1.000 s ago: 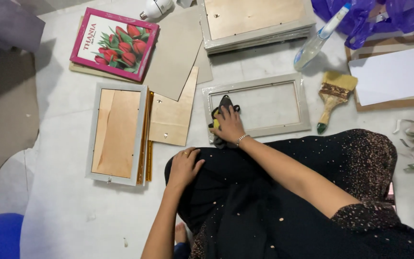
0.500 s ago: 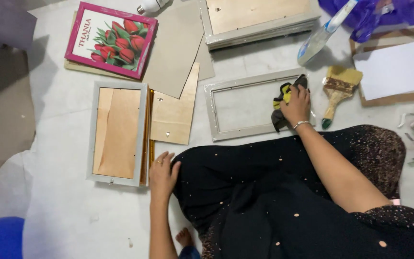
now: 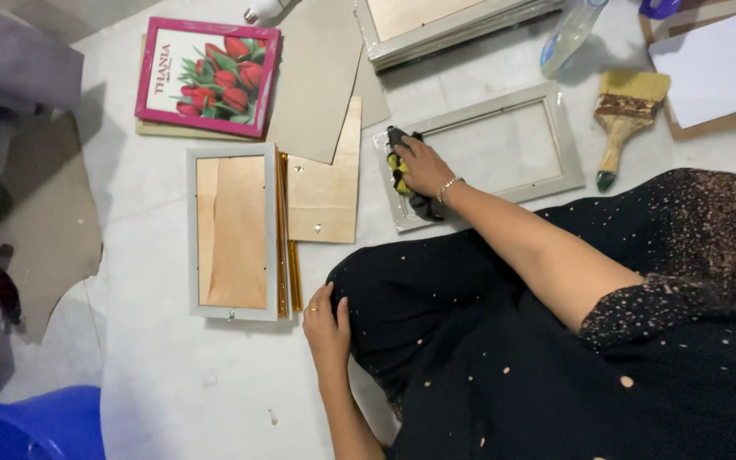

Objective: Cleaning the glass of a picture frame using a sponge and cleaning solution

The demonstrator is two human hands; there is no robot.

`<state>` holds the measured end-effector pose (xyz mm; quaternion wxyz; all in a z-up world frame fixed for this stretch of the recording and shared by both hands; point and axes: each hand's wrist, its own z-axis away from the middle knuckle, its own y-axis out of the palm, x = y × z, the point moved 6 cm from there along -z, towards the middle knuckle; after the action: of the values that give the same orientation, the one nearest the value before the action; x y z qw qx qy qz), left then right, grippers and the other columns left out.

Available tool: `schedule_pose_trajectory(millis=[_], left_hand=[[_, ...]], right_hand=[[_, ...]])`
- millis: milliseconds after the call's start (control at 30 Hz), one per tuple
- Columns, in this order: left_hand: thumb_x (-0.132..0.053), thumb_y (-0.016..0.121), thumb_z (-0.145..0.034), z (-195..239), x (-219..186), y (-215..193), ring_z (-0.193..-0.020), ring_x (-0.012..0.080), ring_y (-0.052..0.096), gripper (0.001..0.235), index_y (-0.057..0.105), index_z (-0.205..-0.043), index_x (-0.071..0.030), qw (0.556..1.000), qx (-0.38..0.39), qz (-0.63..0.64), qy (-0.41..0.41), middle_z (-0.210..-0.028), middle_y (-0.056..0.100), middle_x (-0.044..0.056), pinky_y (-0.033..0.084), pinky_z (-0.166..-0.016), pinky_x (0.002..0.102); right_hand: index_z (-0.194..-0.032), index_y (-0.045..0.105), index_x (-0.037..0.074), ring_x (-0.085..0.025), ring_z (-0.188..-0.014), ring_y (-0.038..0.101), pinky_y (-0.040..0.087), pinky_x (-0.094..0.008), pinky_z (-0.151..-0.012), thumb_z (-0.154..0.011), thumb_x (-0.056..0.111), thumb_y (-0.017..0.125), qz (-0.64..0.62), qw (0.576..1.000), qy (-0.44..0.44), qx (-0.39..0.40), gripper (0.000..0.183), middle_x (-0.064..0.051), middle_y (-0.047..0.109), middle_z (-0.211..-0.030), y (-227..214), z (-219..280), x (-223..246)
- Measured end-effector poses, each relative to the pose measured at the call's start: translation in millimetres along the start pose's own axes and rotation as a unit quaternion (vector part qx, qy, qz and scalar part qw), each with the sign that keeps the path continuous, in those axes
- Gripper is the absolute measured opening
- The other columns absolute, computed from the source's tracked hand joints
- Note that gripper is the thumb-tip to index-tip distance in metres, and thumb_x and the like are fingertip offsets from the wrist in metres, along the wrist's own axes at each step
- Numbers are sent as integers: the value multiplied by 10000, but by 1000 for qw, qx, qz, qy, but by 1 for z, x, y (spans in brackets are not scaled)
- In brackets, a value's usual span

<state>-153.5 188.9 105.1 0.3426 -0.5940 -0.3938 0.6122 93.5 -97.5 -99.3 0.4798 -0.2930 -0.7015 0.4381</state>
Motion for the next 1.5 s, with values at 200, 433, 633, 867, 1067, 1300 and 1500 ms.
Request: schedule_pose_trajectory(millis=[200, 433, 633, 867, 1067, 1300, 1500], left_hand=[[-249, 657, -952, 14, -18, -15, -1204, 331, 618, 422, 615, -1348, -112, 999, -12, 40, -32, -1344, 640, 115, 491, -1002, 452], [-270, 696, -955, 18, -29, 10, -1215, 339, 599, 386, 654, -1327, -173, 996, -75, 39, 21, -1358, 616, 94, 492, -1014, 468], [-320, 727, -922, -57, -100, 54, -1084, 339, 675, 337, 691, -1217, -161, 989, -30, 25, 146, -1212, 682, 107, 548, -883, 454], [-364, 688, -939, -130, -98, 167, -1199, 325, 623, 368, 661, -1276, -218, 988, 89, -6, 122, -1294, 635, 57, 542, -933, 477], [-365, 680, -933, -142, -80, 207, -1075, 369, 681, 341, 710, -1195, -150, 990, 134, 2, 44, -1234, 662, 106, 588, -851, 499], [-364, 662, -939, -134, -88, 194, -1142, 389, 654, 396, 681, -1249, -119, 984, 178, -10, 24, -1342, 600, 126, 575, -910, 513], [-320, 665, -945, -133, -94, 185, -1158, 419, 637, 395, 669, -1267, -91, 980, 196, -10, 23, -1392, 563, 125, 569, -935, 539]], right_hand=[[-1324, 634, 76, -326, -1246, 569, 452, -428, -1061, -857, 206, 622, -43, 996, -68, 28, 485, -139, 600, -1350, -40, 63, 31], [-1219, 641, 337, -228, -1175, 483, 448, -431, -901, -886, 389, 618, 97, 991, 97, -9, 338, 99, 525, -1301, -39, 27, -43], [-1295, 598, 297, -265, -1241, 488, 485, -496, -909, -786, 595, 715, 102, 994, 13, 43, 602, 13, 523, -1379, -41, 37, 41], [-1176, 644, 196, -286, -1130, 578, 485, -523, -848, -987, 273, 599, 177, 974, 144, 7, 209, -37, 583, -1163, -116, 118, -135], [-1113, 650, 235, -321, -1029, 593, 520, -487, -797, -864, 277, 698, 222, 935, 265, -76, 258, -27, 599, -1132, -114, 120, -161], [-1197, 663, 251, -297, -1064, 603, 536, -435, -814, -820, 213, 680, 153, 981, 119, 15, 379, -14, 586, -1226, -36, 27, -37], [-1215, 688, 293, -315, -1194, 590, 493, -466, -916, -853, 279, 706, 93, 994, 58, 24, 362, -27, 602, -1340, -71, 51, -26]])
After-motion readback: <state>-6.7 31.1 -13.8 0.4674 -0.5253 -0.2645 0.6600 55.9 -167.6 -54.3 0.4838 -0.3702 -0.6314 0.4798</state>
